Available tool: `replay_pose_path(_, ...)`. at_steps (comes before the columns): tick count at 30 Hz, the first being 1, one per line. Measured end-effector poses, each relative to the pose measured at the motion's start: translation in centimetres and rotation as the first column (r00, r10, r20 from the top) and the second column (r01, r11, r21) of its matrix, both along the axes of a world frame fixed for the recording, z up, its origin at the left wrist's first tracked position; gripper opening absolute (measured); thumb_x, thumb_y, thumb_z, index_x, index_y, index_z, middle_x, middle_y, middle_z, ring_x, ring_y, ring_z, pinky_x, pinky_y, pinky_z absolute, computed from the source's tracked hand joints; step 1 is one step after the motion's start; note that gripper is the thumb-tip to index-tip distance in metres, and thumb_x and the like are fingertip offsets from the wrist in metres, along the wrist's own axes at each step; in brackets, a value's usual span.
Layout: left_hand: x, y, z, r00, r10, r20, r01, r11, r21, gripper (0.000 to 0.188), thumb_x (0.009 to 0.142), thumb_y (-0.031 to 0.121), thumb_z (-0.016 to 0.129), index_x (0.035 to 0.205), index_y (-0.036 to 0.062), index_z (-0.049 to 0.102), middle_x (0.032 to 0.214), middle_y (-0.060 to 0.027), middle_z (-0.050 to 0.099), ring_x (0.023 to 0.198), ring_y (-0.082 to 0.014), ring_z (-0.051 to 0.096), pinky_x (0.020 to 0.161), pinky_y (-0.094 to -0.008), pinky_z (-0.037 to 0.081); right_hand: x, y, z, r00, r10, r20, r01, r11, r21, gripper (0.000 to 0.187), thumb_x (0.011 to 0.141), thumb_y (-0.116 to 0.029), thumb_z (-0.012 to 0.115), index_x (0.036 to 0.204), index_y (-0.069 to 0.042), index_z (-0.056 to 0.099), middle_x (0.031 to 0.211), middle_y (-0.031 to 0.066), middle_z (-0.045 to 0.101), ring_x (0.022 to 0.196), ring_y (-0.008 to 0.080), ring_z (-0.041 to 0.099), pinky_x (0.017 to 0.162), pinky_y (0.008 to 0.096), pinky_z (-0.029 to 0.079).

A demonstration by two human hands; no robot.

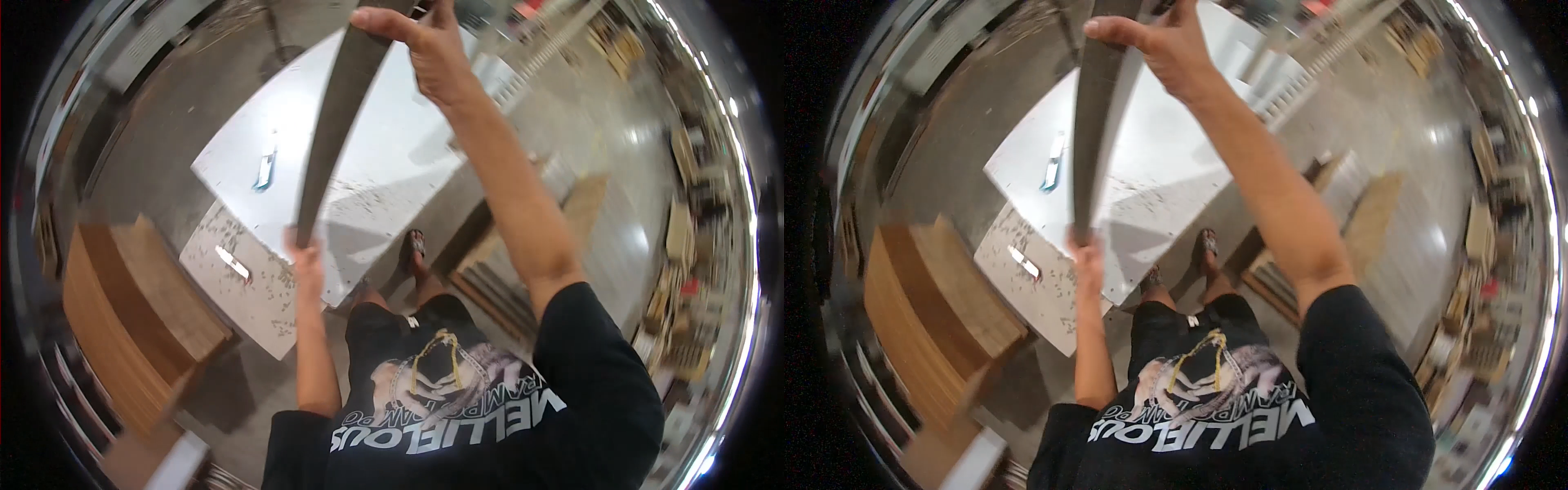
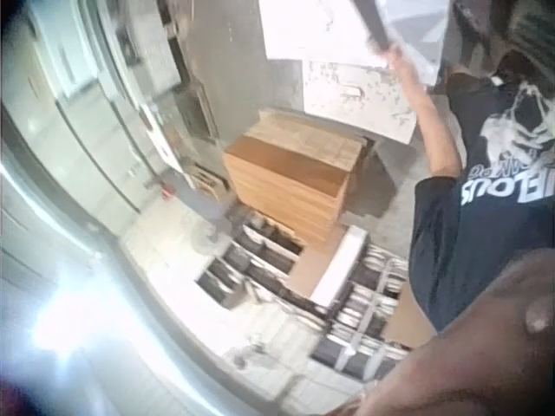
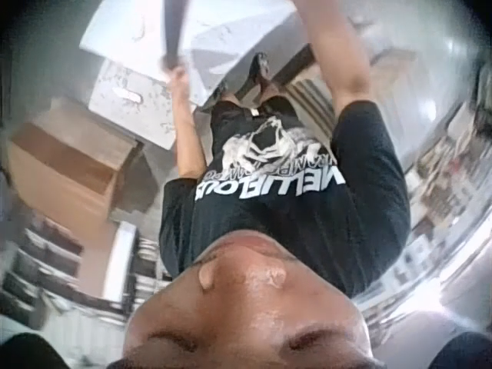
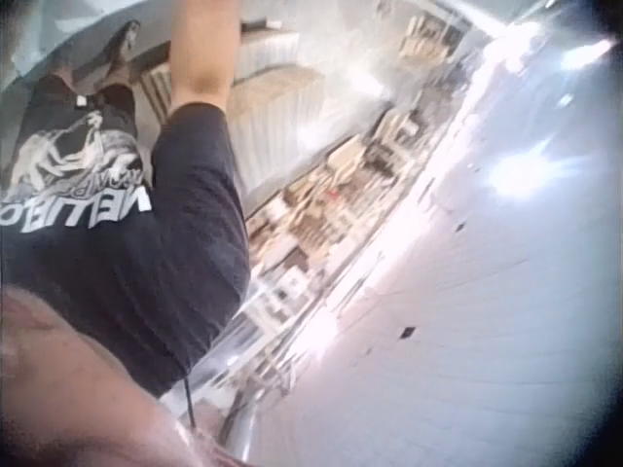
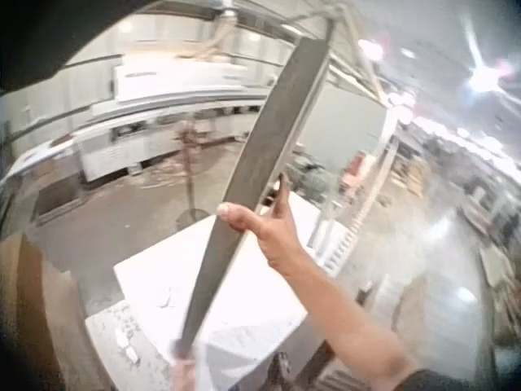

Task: The person is sorting and prepping wood panels, including scraping off debris with a utility knife and stacking them.

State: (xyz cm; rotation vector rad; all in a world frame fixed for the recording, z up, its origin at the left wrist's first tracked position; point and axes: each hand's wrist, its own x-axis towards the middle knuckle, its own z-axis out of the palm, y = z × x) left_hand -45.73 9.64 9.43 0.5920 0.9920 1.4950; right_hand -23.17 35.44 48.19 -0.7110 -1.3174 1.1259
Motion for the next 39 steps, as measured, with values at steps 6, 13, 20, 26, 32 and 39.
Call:
replay_pose_path(6, -8.3, -0.7, 6.9, 0.983, -0.103, 0.153, 0.093, 0.993, 0.072, 0.092, 0.096, 0.053, 0.069, 0.164, 0.0102, 0.025, 0.161, -0.0152, 0.038, 0.150, -0.0330, 0.033, 0.129, -0.0454, 0.020, 13.9, -4.5, -13.5, 0.858, -0.272, -0.435, 0.211, 0.960, -0.184, 0.113, 0.088, -0.033, 0.084, 0.163, 0.005, 0.008, 0.118, 0.0145, 0.072, 0.116, 0.0280, 0.066, 0.109, 0.0426, 0.048)
replay_pose_path(13, -5.6, -0.3, 9.9, 0.814, -0.550, 0.187, 0.581, 0.760, -0.291, 0.116, 0.086, 0.076, 0.063, 0.167, 0.0077, 0.015, 0.171, -0.0229, 0.017, 0.155, -0.0404, 0.026, 0.126, -0.0518, 0.027, 21.0, -21.3, -17.0, 0.510, -0.809, -0.293, 0.423, 0.533, -0.733, 0.089, 0.074, -0.019, 0.087, 0.147, -0.007, 0.038, 0.126, 0.0127, 0.059, 0.118, 0.0298, 0.059, 0.100, 0.0502, 0.051)
replay_pose_path(20, -4.0, -4.6, 12.4, 0.755, -0.622, 0.208, 0.605, 0.540, -0.584, 0.092, 0.104, 0.072, 0.025, 0.163, 0.0018, 0.027, 0.168, -0.0234, 0.026, 0.153, -0.0409, 0.028, 0.126, -0.0552, 0.021, 22.0, -41.4, -21.1, 0.150, -0.974, -0.168, 0.434, 0.218, -0.874, 0.050, 0.083, -0.028, 0.080, 0.119, 0.000, 0.061, 0.100, 0.0149, 0.068, 0.094, 0.0315, 0.068, 0.085, 0.0453, 0.058)
replay_pose_path(26, 2.6, 0.9, 9.4, 0.756, -0.608, 0.242, 0.436, 0.192, -0.879, 0.088, 0.102, 0.068, 0.038, 0.154, -0.0025, 0.045, 0.159, -0.0180, 0.044, 0.146, -0.0368, 0.043, 0.122, -0.0485, 0.033, 21.1, -50.2, -29.2, -0.107, -0.973, -0.203, 0.301, 0.163, -0.940, 0.052, 0.084, -0.029, 0.078, 0.123, 0.000, 0.060, 0.113, 0.0162, 0.068, 0.104, 0.0320, 0.067, 0.094, 0.0477, 0.057)
replay_pose_path(32, 13.4, 9.6, -5.7, 0.580, -0.797, 0.166, 0.489, 0.179, -0.854, 0.081, 0.101, 0.067, 0.040, 0.149, 0.0034, 0.054, 0.156, -0.0133, 0.048, 0.143, -0.0338, 0.044, 0.122, -0.0498, 0.031, 26.6, -50.4, -45.4, -0.358, -0.930, -0.084, 0.201, 0.011, -0.979, 0.053, 0.091, -0.032, 0.074, 0.134, -0.007, 0.058, 0.132, 0.0090, 0.065, 0.125, 0.0298, 0.057, 0.112, 0.0449, 0.043)
replay_pose_path(39, 29.0, 15.6, -18.8, 0.467, -0.871, 0.151, 0.519, 0.132, -0.845, 0.083, 0.098, 0.073, 0.037, 0.153, 0.0128, 0.054, 0.160, -0.0094, 0.046, 0.145, -0.0322, 0.044, 0.120, -0.0467, 0.033, 40.8, -47.3, -57.5, -0.331, -0.943, 0.040, 0.184, -0.107, -0.977, 0.055, 0.088, -0.036, 0.077, 0.134, -0.013, 0.057, 0.131, 0.0062, 0.066, 0.125, 0.0300, 0.058, 0.115, 0.0471, 0.040)
